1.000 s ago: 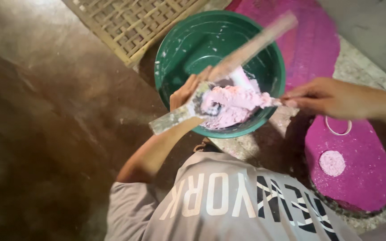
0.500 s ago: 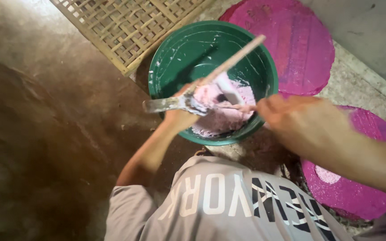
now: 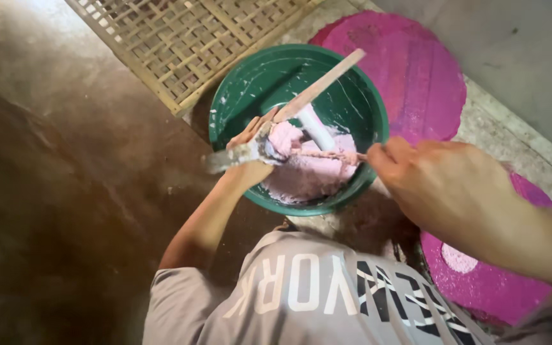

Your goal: The person scoops pink paste from a green bucket and uses a handheld applicator to press the paste into circular molds on a pink glittery surface. The person repeatedly fills the molds and moves between multiple trays.

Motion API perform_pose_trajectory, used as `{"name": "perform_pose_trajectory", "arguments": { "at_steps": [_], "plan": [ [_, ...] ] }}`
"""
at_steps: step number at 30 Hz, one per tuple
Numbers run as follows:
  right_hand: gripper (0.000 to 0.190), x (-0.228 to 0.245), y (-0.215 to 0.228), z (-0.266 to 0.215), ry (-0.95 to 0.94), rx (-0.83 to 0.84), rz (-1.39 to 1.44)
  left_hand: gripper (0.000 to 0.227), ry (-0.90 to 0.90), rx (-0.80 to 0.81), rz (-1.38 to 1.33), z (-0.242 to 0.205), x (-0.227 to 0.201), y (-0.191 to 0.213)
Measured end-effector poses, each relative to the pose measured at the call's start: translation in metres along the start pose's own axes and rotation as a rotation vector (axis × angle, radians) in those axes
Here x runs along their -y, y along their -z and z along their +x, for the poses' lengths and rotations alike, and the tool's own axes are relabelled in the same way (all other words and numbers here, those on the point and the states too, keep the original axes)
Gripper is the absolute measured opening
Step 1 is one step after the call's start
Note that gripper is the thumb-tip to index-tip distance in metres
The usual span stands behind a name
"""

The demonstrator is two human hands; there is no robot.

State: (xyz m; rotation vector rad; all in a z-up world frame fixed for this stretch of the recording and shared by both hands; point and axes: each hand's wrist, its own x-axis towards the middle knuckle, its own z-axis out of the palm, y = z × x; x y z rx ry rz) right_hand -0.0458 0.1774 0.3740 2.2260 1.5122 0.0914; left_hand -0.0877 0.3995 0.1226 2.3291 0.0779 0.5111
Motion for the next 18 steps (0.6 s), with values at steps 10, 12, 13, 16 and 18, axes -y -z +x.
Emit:
{"name": "perform_pose_trajectory", "arguments": {
  "at_steps": [10,12,13,16,18],
  "plan": [
    [0.015,0.043,-0.067,0.043,0.160,-0.112,-0.094,0.088,-0.095,-0.068,0.080,-0.003,-0.010,-0.010],
    [0.010,0.025,-0.043,0.031,0.115,-0.035,-0.017,0.086,0.024,-0.040,0.174,-0.005,-0.006,-0.002],
    [0.011,0.016,-0.027,0.020,0.035,0.038,-0.016,0.076,-0.085,-0.183,0.264,-0.005,-0.003,0.007],
    [0.026,-0.014,0.007,-0.002,-0.174,0.221,-0.037,0.057,-0.236,-0.436,0.373,0.004,0.001,0.028],
    [0.022,-0.024,0.005,0.007,-0.113,0.108,-0.010,0.064,-0.066,-0.339,0.233,0.004,-0.005,0.031]
  ]
}}
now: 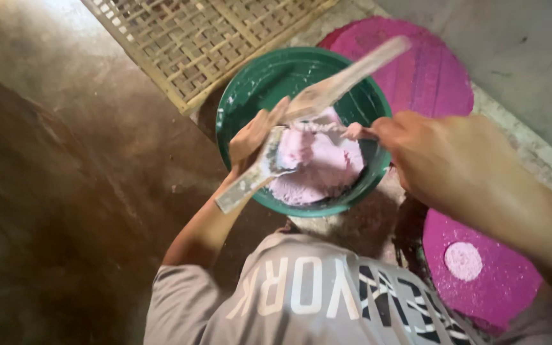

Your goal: The person scoops pink paste from a green bucket and uses a handheld applicator to press the paste into circular molds on a pink glittery surface. The person repeatedly fills the molds and moves between multiple trays.

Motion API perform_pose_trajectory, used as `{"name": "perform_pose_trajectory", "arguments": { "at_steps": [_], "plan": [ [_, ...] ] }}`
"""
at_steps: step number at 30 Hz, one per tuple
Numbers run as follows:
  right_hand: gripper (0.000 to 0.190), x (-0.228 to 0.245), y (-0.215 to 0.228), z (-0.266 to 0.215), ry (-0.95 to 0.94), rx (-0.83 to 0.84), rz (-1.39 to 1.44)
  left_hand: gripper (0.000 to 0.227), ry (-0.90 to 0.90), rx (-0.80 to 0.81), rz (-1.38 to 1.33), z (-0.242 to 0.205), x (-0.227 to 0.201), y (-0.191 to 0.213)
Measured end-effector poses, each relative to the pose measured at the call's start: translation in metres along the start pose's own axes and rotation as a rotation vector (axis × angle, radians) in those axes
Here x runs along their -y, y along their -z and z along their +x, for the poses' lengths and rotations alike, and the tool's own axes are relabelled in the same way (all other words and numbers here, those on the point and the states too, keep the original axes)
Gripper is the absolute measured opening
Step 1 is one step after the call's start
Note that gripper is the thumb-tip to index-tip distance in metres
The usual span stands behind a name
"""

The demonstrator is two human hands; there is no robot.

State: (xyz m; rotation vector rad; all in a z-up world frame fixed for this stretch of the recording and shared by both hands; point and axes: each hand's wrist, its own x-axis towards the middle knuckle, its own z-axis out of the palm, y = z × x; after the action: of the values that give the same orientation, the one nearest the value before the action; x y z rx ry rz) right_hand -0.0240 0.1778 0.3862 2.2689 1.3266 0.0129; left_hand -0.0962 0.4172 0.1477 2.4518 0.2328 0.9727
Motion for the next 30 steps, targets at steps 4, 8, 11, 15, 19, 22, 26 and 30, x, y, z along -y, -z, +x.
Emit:
{"name": "perform_pose_trajectory", "arguments": {
  "at_steps": [4,8,11,15,19,22,26,30],
  "plan": [
    [0.029,0.009,-0.018,0.016,0.089,-0.064,0.191,0.072,-0.059,-0.028,-0.031,0.007,-0.013,-0.005],
    [0.016,0.065,-0.045,0.043,0.188,-0.124,-0.100,0.082,-0.056,0.033,-0.119,-0.007,-0.032,-0.027],
    [0.018,0.068,-0.058,0.049,0.342,-0.238,-0.080,0.084,0.065,0.236,-0.073,-0.010,-0.026,-0.040],
    [0.024,0.028,-0.068,0.010,0.095,-0.194,0.187,0.078,0.302,0.336,0.065,-0.010,0.010,-0.046],
    [0.029,0.009,-0.084,0.013,0.035,-0.597,0.646,0.065,0.290,-0.125,-0.907,0.003,0.026,-0.048],
    [0.060,0.049,-0.122,0.055,0.083,-0.707,0.941,0.065,0.160,-0.171,-0.318,0.002,0.009,-0.049],
    [0.038,0.092,-0.172,0.056,0.011,-0.585,1.238,0.056,0.240,-0.149,0.030,0.026,-0.001,-0.039],
    [0.031,0.066,-0.195,0.044,0.014,-0.313,1.466,0.044,0.017,-0.132,0.073,0.023,0.003,-0.021]
  ]
}}
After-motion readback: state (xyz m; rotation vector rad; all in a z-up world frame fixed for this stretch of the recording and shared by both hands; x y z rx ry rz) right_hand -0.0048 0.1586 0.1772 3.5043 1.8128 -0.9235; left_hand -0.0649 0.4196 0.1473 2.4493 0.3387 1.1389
